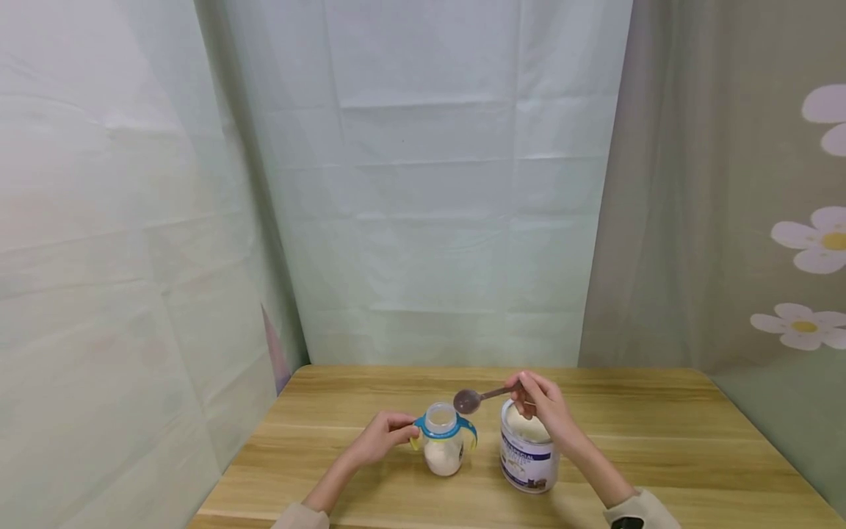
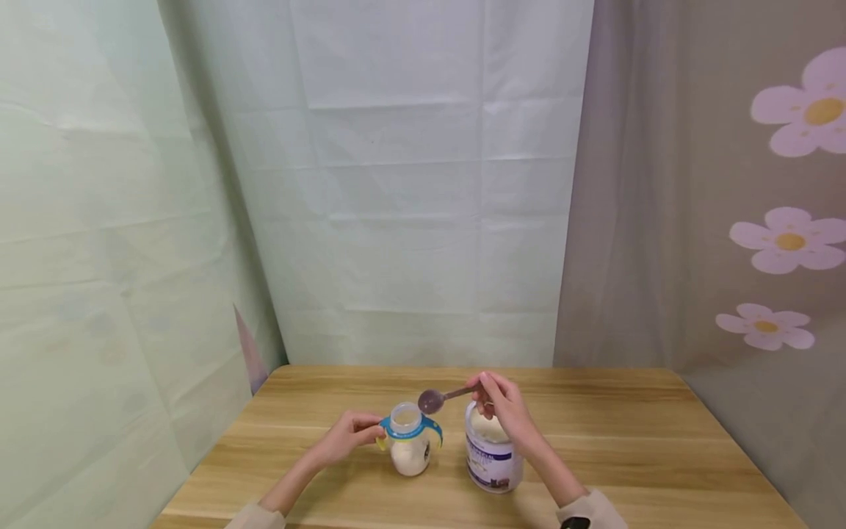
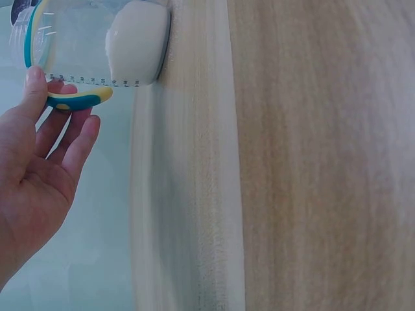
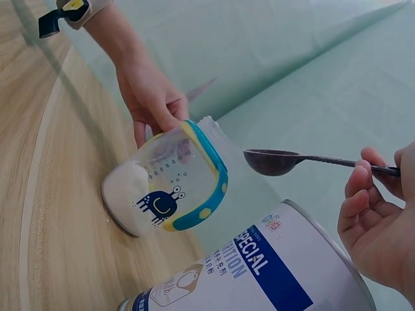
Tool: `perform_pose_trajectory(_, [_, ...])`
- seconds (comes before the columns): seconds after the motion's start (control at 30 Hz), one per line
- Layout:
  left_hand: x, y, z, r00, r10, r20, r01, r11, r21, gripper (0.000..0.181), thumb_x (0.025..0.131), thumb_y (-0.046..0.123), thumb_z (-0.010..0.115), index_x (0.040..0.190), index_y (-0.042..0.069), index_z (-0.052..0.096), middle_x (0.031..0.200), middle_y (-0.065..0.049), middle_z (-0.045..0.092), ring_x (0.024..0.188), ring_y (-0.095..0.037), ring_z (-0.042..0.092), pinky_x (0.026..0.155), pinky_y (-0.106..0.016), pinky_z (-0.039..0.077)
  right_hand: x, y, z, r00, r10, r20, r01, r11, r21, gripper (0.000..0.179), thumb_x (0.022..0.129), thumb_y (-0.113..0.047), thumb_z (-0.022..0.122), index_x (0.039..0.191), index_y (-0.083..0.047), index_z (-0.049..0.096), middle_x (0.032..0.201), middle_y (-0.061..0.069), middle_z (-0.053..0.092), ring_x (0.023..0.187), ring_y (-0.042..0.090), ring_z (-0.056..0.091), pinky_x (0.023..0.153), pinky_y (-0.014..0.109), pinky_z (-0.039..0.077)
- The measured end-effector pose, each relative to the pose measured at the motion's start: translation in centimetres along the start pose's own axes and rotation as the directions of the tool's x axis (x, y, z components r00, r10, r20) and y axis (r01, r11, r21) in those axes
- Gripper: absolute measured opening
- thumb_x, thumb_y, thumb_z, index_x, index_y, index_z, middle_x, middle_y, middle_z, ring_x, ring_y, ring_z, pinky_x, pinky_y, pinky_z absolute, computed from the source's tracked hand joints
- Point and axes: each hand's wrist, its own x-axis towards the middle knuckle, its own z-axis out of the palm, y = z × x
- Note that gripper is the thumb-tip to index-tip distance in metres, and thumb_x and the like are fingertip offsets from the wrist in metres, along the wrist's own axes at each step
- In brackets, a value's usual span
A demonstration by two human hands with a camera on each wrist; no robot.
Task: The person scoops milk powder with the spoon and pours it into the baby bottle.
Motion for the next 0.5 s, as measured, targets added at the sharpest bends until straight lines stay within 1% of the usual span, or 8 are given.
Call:
perform_pose_trajectory(0.13, [-0.10,0.16,0.07,1.000,-0.010,-0.006,0.010,1.000,-0.005,0.025,0.096,0.017,0.060,0.112,0.000,0.070,0.102,-0.020,0.070,0.088,-0.004,0.062,0.080,-0.033,0.058,-0.09,0.10,-0.13,1.000,0.011,-0.008,-0.011,1.000,0.009,0.046,0.107,-0.028,0.034,0.106,0.014,0.054,0.075,-0.002,0.055,0.059,0.003,0.047,0.049,0.021,0.037])
perform_pose_trajectory(0.23, [-0.13,0.19,0.10,1.000,-0.011,-0.006,0.011,1.000,-0.011,0.025,0.095,0.016,0.060,0.112,0.000,0.070,0.103,-0.021,0.070,0.089,-0.004,0.062,0.080,-0.031,0.058,-0.13,0.23,-0.25,1.000,0.017,-0.012,-0.017,1.000,0.012,0.047,0.107,-0.029,0.034,0.106,0.014,0.053,0.075,-0.003,0.055,0.059,0.003,0.047,0.049,0.020,0.037])
perform_pose_trajectory(0.37, [-0.10,0.12,0.08,1.000,-0.012,-0.005,0.012,1.000,-0.012,0.026,0.096,0.018,0.060,0.113,0.001,0.070,0.105,-0.020,0.070,0.090,-0.003,0.062,0.080,-0.026,0.057,-0.18,0.32,-0.37,0.999,0.023,-0.028,-0.023,0.999,0.023,0.046,0.107,-0.029,0.035,0.105,0.013,0.054,0.075,-0.003,0.055,0.059,0.002,0.047,0.050,0.020,0.038])
perform_pose_trajectory(0.5, [-0.04,-0.05,0.02,1.000,-0.008,-0.002,0.007,1.000,-0.010,0.027,0.096,0.020,0.060,0.113,0.001,0.070,0.105,-0.020,0.070,0.090,-0.003,0.063,0.080,-0.025,0.056,-0.22,0.36,-0.43,0.997,0.043,-0.060,-0.040,0.998,0.055,0.042,0.107,-0.029,0.037,0.100,0.005,0.059,0.074,-0.004,0.056,0.058,0.002,0.048,0.051,0.017,0.038])
